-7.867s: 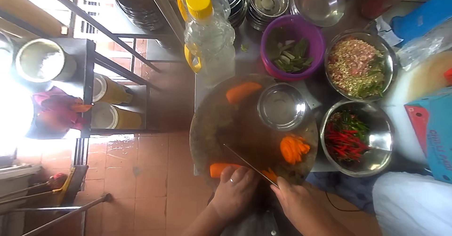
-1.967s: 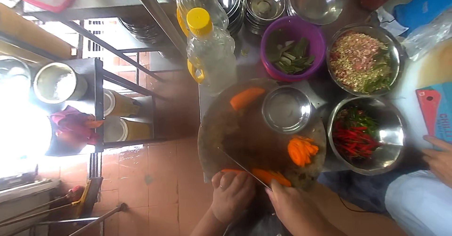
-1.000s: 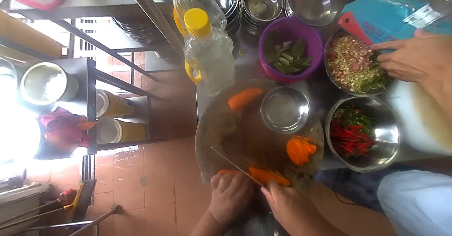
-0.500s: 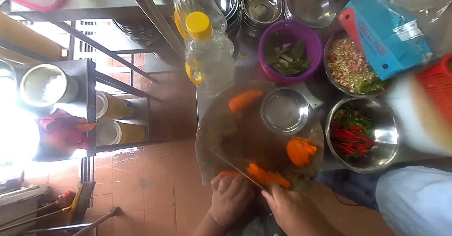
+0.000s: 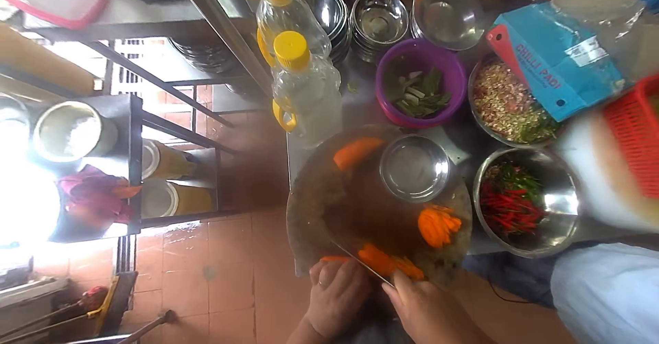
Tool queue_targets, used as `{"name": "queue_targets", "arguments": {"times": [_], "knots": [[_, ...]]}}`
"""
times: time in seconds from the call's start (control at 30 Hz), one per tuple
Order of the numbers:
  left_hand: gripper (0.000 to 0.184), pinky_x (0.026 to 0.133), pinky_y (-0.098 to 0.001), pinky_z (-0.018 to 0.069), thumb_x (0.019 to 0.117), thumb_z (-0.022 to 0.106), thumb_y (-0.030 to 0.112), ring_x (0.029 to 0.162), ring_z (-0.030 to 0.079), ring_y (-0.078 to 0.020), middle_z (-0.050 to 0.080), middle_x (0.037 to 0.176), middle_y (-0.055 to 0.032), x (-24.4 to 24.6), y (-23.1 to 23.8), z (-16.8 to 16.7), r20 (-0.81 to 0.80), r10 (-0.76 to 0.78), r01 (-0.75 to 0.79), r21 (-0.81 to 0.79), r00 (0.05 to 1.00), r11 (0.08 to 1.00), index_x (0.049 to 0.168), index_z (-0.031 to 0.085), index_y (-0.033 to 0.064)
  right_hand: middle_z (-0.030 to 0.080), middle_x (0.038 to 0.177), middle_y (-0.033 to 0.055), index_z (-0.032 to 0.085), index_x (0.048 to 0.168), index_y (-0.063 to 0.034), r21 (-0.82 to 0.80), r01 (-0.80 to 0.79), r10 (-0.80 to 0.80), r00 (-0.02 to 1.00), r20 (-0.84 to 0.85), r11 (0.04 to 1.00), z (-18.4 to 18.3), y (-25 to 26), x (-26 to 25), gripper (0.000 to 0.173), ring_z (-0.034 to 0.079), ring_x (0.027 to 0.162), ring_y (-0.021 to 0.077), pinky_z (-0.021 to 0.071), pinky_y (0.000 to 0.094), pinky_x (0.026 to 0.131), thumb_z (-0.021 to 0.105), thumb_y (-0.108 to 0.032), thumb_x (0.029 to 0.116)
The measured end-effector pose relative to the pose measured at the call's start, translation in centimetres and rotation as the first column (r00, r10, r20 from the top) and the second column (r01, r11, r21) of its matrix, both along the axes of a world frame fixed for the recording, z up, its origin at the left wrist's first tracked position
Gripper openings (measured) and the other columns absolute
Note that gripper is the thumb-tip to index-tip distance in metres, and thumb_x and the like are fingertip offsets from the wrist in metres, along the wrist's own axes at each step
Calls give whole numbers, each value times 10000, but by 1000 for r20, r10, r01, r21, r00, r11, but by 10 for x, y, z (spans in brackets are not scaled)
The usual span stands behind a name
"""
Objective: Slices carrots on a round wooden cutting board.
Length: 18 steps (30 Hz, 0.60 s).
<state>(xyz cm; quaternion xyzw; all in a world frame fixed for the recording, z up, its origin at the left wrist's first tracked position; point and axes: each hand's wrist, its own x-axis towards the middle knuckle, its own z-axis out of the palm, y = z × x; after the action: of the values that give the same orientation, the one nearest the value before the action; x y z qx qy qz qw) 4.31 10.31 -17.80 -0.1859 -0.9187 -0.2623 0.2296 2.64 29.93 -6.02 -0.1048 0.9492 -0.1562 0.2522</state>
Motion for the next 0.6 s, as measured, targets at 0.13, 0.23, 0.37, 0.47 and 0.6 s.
{"name": "queue_targets", "arguments": {"times": [0.13, 0.23, 0.37, 0.47, 0.6], "knots": [[119, 1000, -381, 387, 879, 732, 290, 1028, 564, -152, 654, 1041, 43, 2, 3, 1, 2, 3, -3, -4, 1000, 1000, 973, 696, 226, 650, 677, 87, 629, 1032, -96, 39, 24, -32, 979, 200, 999, -6, -5, -3, 305, 719, 664, 283, 591, 464, 592, 470, -353, 1075], [118, 1003, -375, 392, 878, 736, 287, 1034, 564, -150, 652, 1040, 43, -2, 1, 0, -10, -1, 1, 15, 1000, 1000, 971, 699, 225, 604, 596, 54, 635, 948, -108, 13, -1, 0, 998, 67, 1000, -5, -2, -5, 311, 682, 557, 243, 565, 422, 498, 500, -366, 1059], [152, 1007, -382, 400, 883, 737, 311, 1045, 570, -157, 659, 1066, 41, 3, 0, 0, 0, 2, -2, 18, 1000, 1000, 1000, 691, 224, 592, 589, 39, 635, 947, -114, -15, 19, -19, 999, 37, 1000, -9, -3, 4, 305, 669, 542, 230, 560, 409, 485, 508, -371, 1053], [126, 1004, -381, 394, 869, 739, 289, 1039, 561, -154, 647, 1041, 41, 2, 1, 0, -1, 1, -1, 17, 1000, 1000, 967, 694, 224, 628, 637, 71, 631, 993, -103, 15, 10, -12, 989, 150, 1000, -12, -4, -5, 299, 704, 617, 269, 582, 448, 552, 487, -355, 1064], [158, 1009, -383, 401, 883, 738, 318, 1050, 567, -156, 650, 1068, 35, 4, 0, -2, 7, 2, -3, 30, 1000, 1000, 998, 683, 224, 558, 555, 20, 630, 900, -124, -23, 14, -15, 999, -46, 1000, -3, -3, 5, 317, 635, 491, 201, 532, 377, 442, 522, -385, 1045]]}}
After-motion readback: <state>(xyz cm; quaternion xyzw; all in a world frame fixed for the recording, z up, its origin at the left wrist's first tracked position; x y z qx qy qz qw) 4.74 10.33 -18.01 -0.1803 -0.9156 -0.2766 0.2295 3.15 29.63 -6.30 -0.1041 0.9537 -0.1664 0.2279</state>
